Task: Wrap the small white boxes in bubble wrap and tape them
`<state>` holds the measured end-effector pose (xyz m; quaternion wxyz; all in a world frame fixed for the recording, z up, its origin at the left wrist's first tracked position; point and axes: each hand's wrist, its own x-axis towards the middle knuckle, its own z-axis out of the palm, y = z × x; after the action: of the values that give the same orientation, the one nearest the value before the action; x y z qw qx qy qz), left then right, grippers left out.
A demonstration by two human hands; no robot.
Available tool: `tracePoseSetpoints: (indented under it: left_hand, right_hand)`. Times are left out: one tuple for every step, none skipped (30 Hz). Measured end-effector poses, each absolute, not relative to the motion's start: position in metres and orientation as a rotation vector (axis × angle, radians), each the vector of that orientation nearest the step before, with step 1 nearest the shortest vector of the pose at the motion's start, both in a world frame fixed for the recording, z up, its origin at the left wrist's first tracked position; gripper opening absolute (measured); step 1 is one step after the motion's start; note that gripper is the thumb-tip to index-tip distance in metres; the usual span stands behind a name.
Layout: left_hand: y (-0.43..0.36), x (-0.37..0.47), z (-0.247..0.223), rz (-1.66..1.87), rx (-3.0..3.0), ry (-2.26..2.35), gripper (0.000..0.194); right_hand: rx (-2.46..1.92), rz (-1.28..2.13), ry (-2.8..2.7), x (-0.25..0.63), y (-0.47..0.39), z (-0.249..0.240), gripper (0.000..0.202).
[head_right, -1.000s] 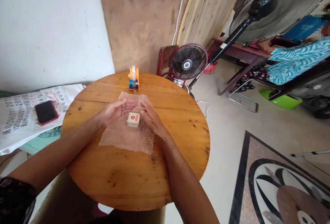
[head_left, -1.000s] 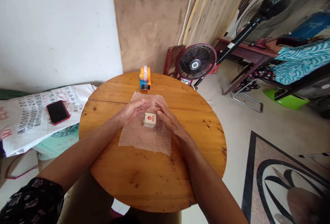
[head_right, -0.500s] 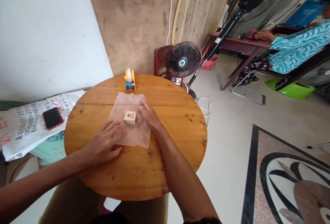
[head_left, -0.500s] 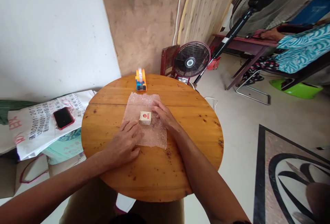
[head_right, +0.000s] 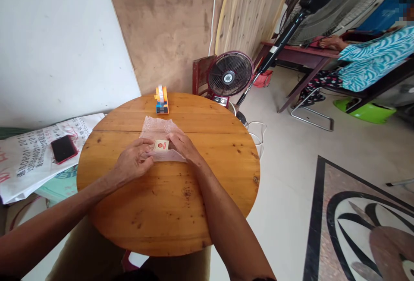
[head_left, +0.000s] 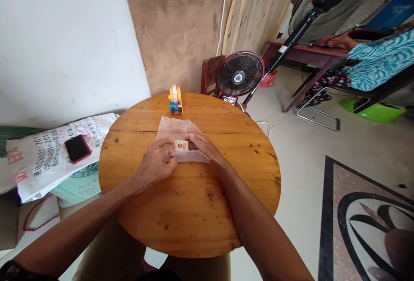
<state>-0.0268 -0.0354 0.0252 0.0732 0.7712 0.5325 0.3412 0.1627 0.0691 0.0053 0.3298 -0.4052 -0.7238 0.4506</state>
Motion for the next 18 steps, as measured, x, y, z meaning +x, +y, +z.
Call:
tracePoseSetpoints:
  left_hand:
    - [-0.030, -0.026, 0.027, 1.028, 2.253, 1.614, 0.006]
    - [-0.026, -0.026, 0.029, 1.026, 2.199, 1.627, 0.007]
    - [-0.022, -0.026, 0.030, 1.020, 2.157, 1.635, 0.007]
    - [-0.018, -0.026, 0.031, 1.016, 2.128, 1.637, 0.008]
    - [-0.015, -0.026, 0.032, 1.019, 2.105, 1.638, 0.009]
    - [-0.012, -0.026, 0.032, 1.027, 2.086, 1.636, 0.011]
    - [-0.010, -0.026, 0.033, 1.033, 2.066, 1.629, 0.013]
    - [-0.008, -0.025, 0.033, 1.035, 2.037, 1.623, 0.015]
    - [-0.006, -0.025, 0.033, 1.033, 1.998, 1.619, 0.016]
    - [-0.005, -0.024, 0.033, 1.025, 1.954, 1.620, 0.017]
    - [-0.003, -0.023, 0.033, 1.012, 1.911, 1.622, 0.018]
    - [-0.002, -0.023, 0.032, 1.001, 1.871, 1.625, 0.021]
    - [-0.001, -0.022, 0.032, 0.996, 1.838, 1.626, 0.023]
    - [0.000, -0.022, 0.031, 0.998, 1.818, 1.622, 0.025]
    - [0.000, -0.022, 0.030, 1.007, 1.811, 1.611, 0.025]
    - [0.001, -0.022, 0.030, 1.020, 1.811, 1.596, 0.024]
    - [0.001, -0.022, 0.029, 1.030, 1.813, 1.580, 0.022]
    - [0.001, -0.022, 0.028, 1.038, 1.814, 1.566, 0.020]
  right_hand:
    - [-1.064, 1.201, -1.885, 0.163, 0.068, 0.007, 0.052]
    - [-1.066, 1.226, -1.871, 0.163, 0.067, 0.009, 0.053]
    - [-1.065, 1.250, -1.858, 0.164, 0.066, 0.011, 0.055]
    - [-1.065, 1.269, -1.853, 0.165, 0.065, 0.014, 0.056]
    - [-1.069, 1.286, -1.856, 0.167, 0.064, 0.017, 0.057]
    - [-1.075, 1.296, -1.862, 0.168, 0.063, 0.019, 0.057]
    - [-1.081, 1.300, -1.868, 0.169, 0.063, 0.021, 0.058]
    - [-1.087, 1.301, -1.875, 0.170, 0.063, 0.023, 0.058]
    - [-1.089, 1.298, -1.880, 0.171, 0.063, 0.024, 0.058]
    - [-1.087, 1.296, -1.888, 0.172, 0.063, 0.025, 0.058]
    - [-1.083, 1.292, -1.893, 0.172, 0.063, 0.025, 0.058]
    - [-1.077, 1.291, -1.898, 0.172, 0.064, 0.024, 0.059]
    - [-1.072, 1.292, -1.903, 0.172, 0.064, 0.024, 0.059]
    - [-1.068, 1.290, -1.908, 0.172, 0.065, 0.024, 0.059]
    - [-1.070, 1.288, -1.912, 0.173, 0.065, 0.024, 0.059]
    - [-1.075, 1.288, -1.917, 0.173, 0.064, 0.024, 0.059]
    - [-1.082, 1.290, -1.920, 0.173, 0.064, 0.025, 0.059]
    - [-1.088, 1.295, -1.925, 0.173, 0.063, 0.026, 0.060]
